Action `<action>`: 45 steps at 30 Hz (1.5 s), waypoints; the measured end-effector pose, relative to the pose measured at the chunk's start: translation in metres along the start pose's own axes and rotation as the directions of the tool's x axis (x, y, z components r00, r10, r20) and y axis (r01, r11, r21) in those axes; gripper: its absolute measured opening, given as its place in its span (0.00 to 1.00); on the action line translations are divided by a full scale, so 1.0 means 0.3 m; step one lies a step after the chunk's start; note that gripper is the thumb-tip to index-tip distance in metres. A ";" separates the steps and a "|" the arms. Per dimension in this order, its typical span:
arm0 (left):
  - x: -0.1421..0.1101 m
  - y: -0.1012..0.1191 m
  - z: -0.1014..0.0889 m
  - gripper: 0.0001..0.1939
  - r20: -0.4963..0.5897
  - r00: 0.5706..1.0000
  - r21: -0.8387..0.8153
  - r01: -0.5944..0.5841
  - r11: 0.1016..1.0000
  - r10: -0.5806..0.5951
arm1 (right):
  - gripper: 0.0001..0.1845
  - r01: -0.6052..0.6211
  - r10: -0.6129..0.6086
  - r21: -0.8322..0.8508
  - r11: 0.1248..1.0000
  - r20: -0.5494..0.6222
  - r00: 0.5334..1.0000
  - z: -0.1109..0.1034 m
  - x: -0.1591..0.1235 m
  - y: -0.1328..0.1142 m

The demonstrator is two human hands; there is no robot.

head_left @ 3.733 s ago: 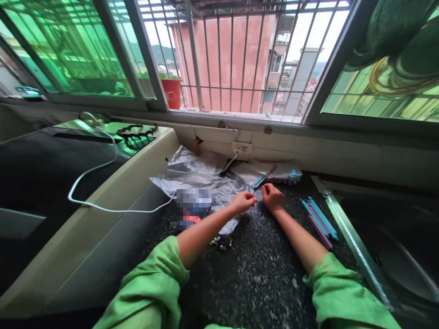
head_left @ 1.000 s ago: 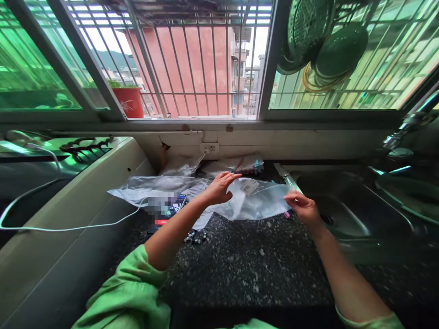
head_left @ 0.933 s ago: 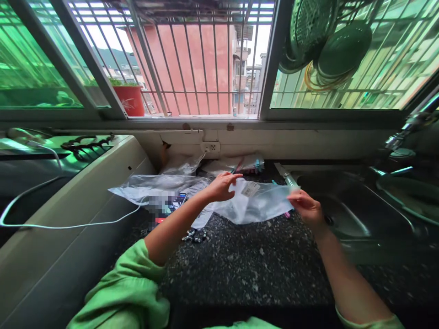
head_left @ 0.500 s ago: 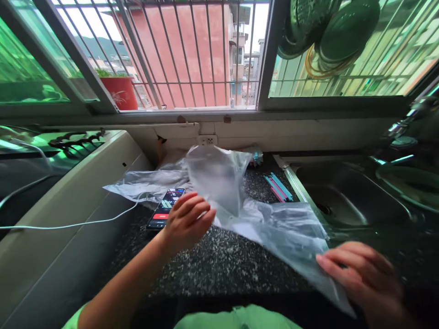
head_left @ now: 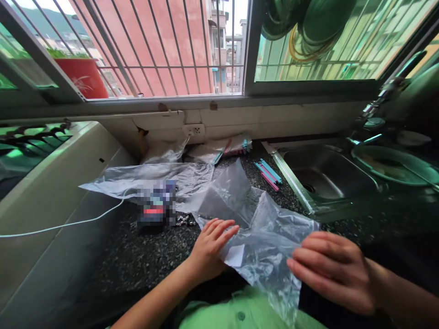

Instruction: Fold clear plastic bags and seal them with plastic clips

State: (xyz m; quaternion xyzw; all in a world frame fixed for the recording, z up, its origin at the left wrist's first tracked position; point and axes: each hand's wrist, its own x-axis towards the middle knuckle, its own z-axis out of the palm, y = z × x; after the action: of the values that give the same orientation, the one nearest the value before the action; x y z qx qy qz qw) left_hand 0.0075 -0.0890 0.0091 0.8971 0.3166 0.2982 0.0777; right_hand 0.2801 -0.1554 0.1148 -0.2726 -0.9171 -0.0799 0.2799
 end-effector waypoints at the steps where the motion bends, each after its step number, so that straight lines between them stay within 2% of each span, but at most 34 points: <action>1: 0.008 0.022 0.005 0.20 0.004 0.999 -0.097 0.033 0.995 -0.032 | 0.13 0.013 -0.012 -0.017 1.000 0.025 1.000 -0.018 0.044 0.023; 4: 0.025 0.061 0.020 0.12 0.054 0.986 -0.401 0.164 0.901 -0.156 | 0.13 0.078 -0.071 -0.055 0.995 0.114 0.991 -0.040 0.208 0.108; 7: 0.017 0.062 0.039 0.13 0.108 0.940 -0.588 0.322 0.741 -0.323 | 0.16 0.105 -0.086 -0.062 0.993 0.254 0.963 0.020 0.392 0.201; 10: -0.015 0.040 0.058 0.15 0.114 0.849 -0.685 0.443 0.578 -0.516 | 0.11 0.141 -0.128 -0.007 0.990 0.371 0.920 0.135 0.542 0.303; 12: -0.041 0.021 0.066 0.17 0.135 0.762 -0.741 0.502 0.446 -0.633 | 0.06 0.076 -0.093 0.060 0.995 0.391 0.916 0.193 0.591 0.384; 13: -0.053 0.012 0.066 0.18 0.152 0.719 -0.762 0.523 0.383 -0.678 | 0.06 -0.002 -0.024 0.072 0.997 0.354 0.935 0.206 0.594 0.426; 15: -0.072 -0.004 0.063 0.20 0.184 0.653 -0.781 0.551 0.294 -0.735 | 0.08 -0.189 0.156 0.116 0.975 0.251 0.955 0.204 0.550 0.504; 16: -0.078 -0.011 0.059 0.20 0.195 0.634 -0.782 0.561 0.272 -0.748 | 0.09 -0.292 0.261 0.144 0.945 0.204 0.944 0.192 0.502 0.534; 17: -0.081 -0.017 0.055 0.21 0.204 0.624 -0.780 0.569 0.260 -0.754 | 0.11 -0.400 0.371 0.170 0.901 0.178 0.911 0.177 0.440 0.553; 18: -0.082 -0.022 0.051 0.21 0.213 0.619 -0.778 0.576 0.253 -0.756 | 0.14 -0.510 0.486 0.193 0.838 0.160 0.859 0.164 0.365 0.560; 20: -0.080 -0.031 0.046 0.22 0.232 0.615 -0.773 0.587 0.241 -0.753 | 0.20 -0.703 0.684 0.240 0.669 0.170 0.709 0.149 0.196 0.529; 22: -0.074 -0.039 0.047 0.22 0.256 0.610 -0.768 0.600 0.226 -0.750 | 0.25 -0.821 0.811 0.296 0.489 0.192 0.552 0.158 0.028 0.444; 23: -0.071 -0.043 0.048 0.22 0.269 0.607 -0.765 0.607 0.217 -0.748 | 0.26 -0.849 0.842 0.322 0.418 0.212 0.495 0.173 -0.045 0.389; 24: -0.068 -0.047 0.051 0.22 0.282 0.603 -0.763 0.612 0.206 -0.746 | 0.26 -0.867 0.860 0.328 0.374 0.226 0.457 0.192 -0.108 0.330; 26: -0.062 -0.055 0.054 0.22 0.301 0.593 -0.759 0.623 0.189 -0.747 | 0.22 -0.884 0.877 0.307 0.353 0.220 0.427 0.240 -0.199 0.220; 29: -0.061 -0.065 0.051 0.23 0.300 0.583 -0.731 0.649 0.211 -0.755 | 0.13 -0.883 0.892 0.241 0.402 0.116 0.438 0.306 -0.259 0.113; 31: -0.068 -0.070 0.042 0.23 0.256 0.604 -0.695 0.658 0.291 -0.755 | 0.11 -0.866 0.886 0.238 0.441 0.041 0.462 0.331 -0.269 0.086; 33: -0.084 -0.073 0.031 0.21 0.161 0.659 -0.633 0.640 0.436 -0.735 | 0.11 -0.857 0.889 0.253 0.448 -0.023 0.458 0.339 -0.270 0.082; 35: -0.105 -0.077 0.023 0.18 0.044 0.725 -0.536 0.598 0.596 -0.687 | 0.11 -0.867 0.907 0.272 0.418 -0.064 0.417 0.336 -0.270 0.087; 37: -0.126 -0.082 0.023 0.13 -0.040 0.772 -0.442 0.556 0.704 -0.635 | 0.11 -0.882 0.929 0.293 0.368 -0.077 0.362 0.329 -0.273 0.093; 39: -0.141 -0.087 0.031 0.11 -0.090 0.788 -0.383 0.537 0.752 -0.609 | 0.12 -0.895 0.947 0.310 0.319 -0.074 0.312 0.324 -0.281 0.096; 41: -0.148 -0.092 0.042 0.13 -0.127 0.788 -0.337 0.538 0.773 -0.603 | 0.13 -0.908 0.958 0.305 0.287 -0.066 0.280 0.323 -0.296 0.094; 43: -0.150 -0.094 0.053 0.15 -0.146 0.790 -0.289 0.542 0.789 -0.596 | 0.13 -0.923 0.957 0.255 0.289 -0.077 0.279 0.327 -0.315 0.087; 45: -0.152 -0.095 0.059 0.15 -0.154 0.798 -0.243 0.541 0.805 -0.583 | 0.13 -0.931 0.943 0.163 0.327 -0.119 0.310 0.334 -0.337 0.077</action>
State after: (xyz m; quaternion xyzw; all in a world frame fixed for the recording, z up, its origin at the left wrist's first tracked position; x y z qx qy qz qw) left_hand -0.0254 -0.0937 -0.0367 0.7117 0.5467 0.3876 0.2108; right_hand 0.3158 -0.1520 -0.0249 -0.7351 -0.5595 0.1004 0.3694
